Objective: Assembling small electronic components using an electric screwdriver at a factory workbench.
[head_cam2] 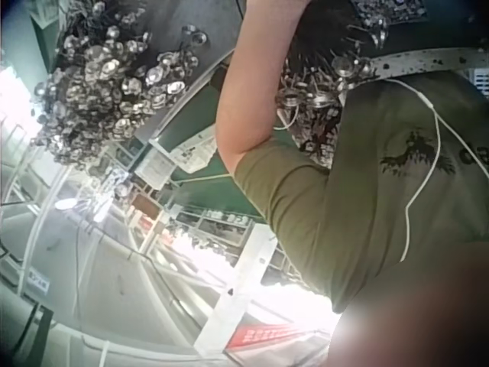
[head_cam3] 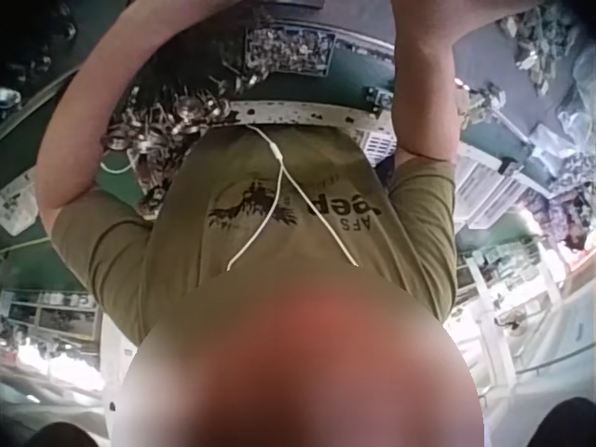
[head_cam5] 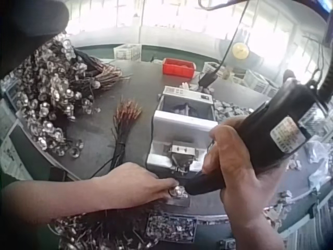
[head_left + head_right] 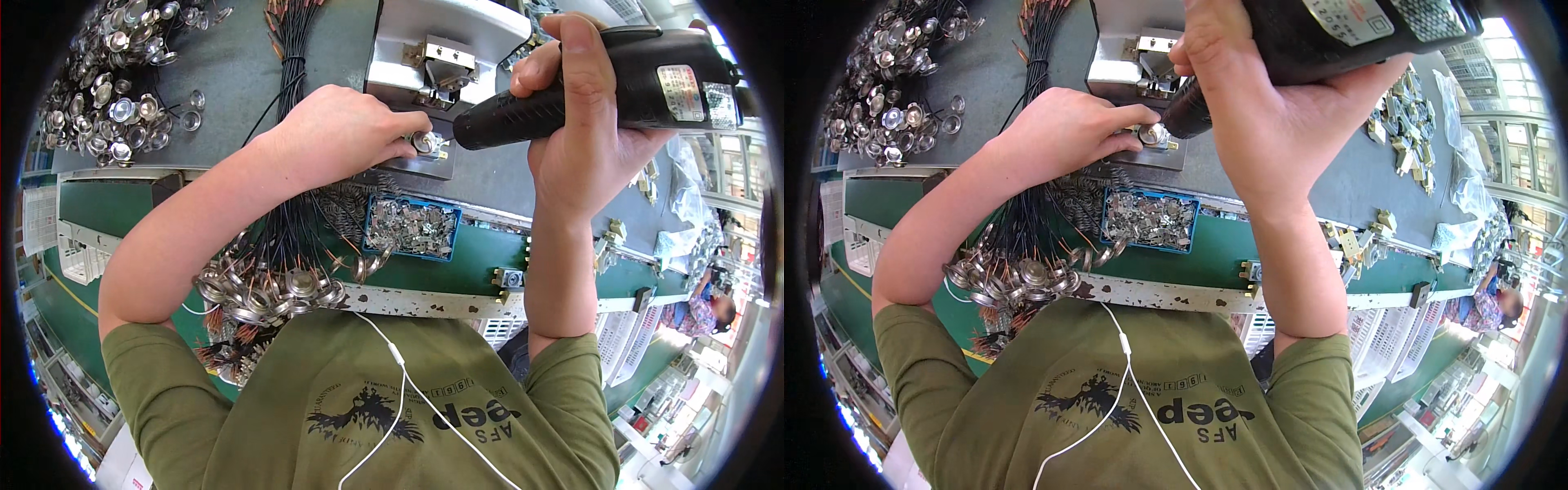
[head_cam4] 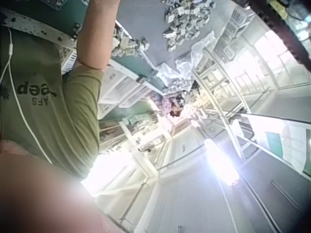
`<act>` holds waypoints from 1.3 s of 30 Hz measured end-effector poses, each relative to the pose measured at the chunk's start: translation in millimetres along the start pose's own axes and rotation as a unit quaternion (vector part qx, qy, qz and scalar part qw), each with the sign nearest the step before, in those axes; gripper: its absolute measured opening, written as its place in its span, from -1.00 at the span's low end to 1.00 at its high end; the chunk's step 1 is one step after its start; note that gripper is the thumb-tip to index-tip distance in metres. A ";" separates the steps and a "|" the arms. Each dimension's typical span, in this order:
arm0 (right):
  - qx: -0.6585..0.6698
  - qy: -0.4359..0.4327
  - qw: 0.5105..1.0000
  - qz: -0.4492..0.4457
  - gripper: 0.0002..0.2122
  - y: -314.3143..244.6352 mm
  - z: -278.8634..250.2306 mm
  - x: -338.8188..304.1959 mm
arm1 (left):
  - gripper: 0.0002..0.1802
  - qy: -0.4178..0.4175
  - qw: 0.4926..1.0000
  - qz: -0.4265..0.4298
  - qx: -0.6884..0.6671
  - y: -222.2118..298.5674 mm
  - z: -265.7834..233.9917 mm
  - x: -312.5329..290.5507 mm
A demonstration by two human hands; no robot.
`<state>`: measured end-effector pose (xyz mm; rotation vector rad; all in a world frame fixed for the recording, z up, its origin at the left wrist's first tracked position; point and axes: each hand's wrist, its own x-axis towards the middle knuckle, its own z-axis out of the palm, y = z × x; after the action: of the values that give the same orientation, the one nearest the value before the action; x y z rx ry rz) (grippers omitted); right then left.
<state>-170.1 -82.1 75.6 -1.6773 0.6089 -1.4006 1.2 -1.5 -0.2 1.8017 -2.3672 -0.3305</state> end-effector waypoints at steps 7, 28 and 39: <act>0.113 -0.067 0.987 -0.096 -0.83 27.5 -7.0 6.6 | -0.71 0.004 1.000 0.007 0.004 0.5 0.6 -0.6; 0.021 -0.070 0.997 -0.026 -0.86 10.2 9.8 -7.4 | -0.67 0.050 0.997 0.041 0.036 -2.1 10.7 -2.3; 0.023 -0.092 0.995 -0.025 -0.83 -7.2 -3.2 -5.9 | -0.73 0.128 0.980 0.117 0.096 7.7 4.1 -5.7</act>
<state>-175.8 -74.5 78.5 -1.7714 0.4300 -1.2666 -5.4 6.2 -2.0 1.5035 -2.4546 0.1563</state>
